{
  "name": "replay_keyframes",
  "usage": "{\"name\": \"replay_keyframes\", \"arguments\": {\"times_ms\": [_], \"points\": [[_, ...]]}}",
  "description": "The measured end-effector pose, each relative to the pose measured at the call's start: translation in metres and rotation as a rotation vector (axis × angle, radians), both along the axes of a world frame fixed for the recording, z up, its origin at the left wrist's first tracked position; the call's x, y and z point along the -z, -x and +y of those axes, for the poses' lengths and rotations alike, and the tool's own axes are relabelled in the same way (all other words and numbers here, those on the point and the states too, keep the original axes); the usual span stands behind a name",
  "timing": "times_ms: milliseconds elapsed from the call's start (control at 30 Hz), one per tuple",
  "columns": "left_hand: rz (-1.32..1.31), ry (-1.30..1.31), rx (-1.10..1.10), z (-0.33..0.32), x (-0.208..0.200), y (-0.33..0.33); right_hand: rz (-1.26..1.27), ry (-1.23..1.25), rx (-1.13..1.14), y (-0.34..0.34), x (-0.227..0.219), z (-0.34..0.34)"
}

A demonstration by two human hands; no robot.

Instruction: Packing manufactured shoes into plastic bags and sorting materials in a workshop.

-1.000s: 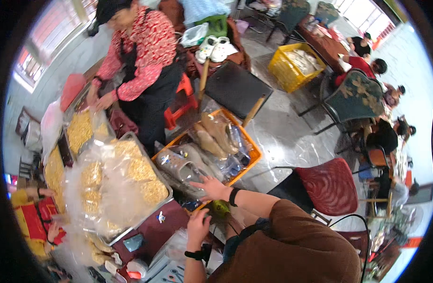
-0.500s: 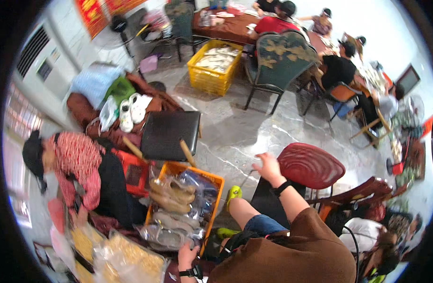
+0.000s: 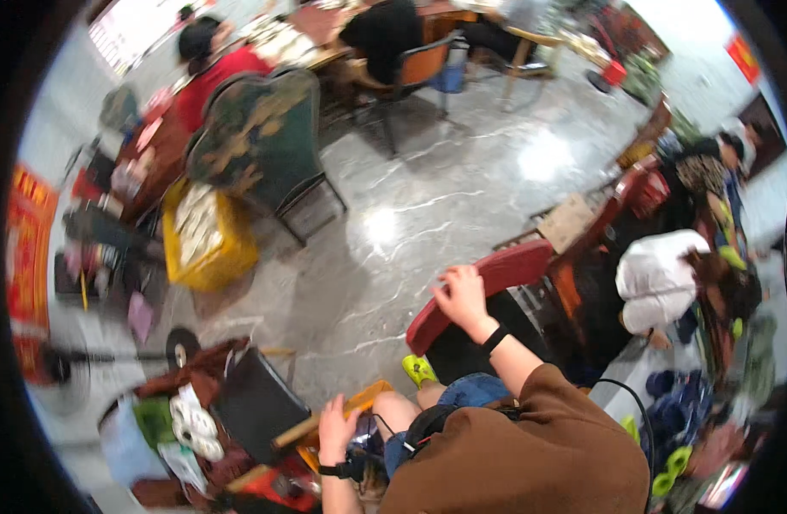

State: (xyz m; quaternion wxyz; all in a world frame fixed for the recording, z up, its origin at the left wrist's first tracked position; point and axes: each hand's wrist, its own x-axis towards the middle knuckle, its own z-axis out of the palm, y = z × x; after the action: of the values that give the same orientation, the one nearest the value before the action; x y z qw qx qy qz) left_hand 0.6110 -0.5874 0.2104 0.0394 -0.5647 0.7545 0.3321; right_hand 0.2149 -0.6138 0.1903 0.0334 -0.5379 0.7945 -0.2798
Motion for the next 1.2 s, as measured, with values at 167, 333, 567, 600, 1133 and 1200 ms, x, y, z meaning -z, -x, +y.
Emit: {"name": "replay_keyframes", "arguments": {"times_ms": [167, 333, 567, 600, 1133, 1200], "points": [[0.143, 0.095, 0.384, -0.145, -0.03, 0.116, -0.25, 0.303, 0.057, -0.007, -0.014, 0.008], [0.293, -0.073, 0.662, -0.192, -0.036, 0.268, -0.645, -0.042, 0.422, -0.011, -0.012, 0.041], [0.058, -0.972, 0.82, -0.199, 0.023, 0.398, -1.653, -0.39, 0.529, -0.039, 0.066, 0.068], [-0.004, -1.024, 0.81, -0.198, 0.022, 0.407, -1.718, -0.334, 0.614, -0.049, 0.078, 0.069], [-0.082, -1.252, 1.023, -0.128, 0.026, 0.423, -2.166, 1.378, 1.201, -0.186, 0.138, 0.058], [-0.077, -1.263, 1.022, -0.1, 0.017, 0.428, -2.03, 1.47, 1.272, -0.187, 0.144, 0.07]]}}
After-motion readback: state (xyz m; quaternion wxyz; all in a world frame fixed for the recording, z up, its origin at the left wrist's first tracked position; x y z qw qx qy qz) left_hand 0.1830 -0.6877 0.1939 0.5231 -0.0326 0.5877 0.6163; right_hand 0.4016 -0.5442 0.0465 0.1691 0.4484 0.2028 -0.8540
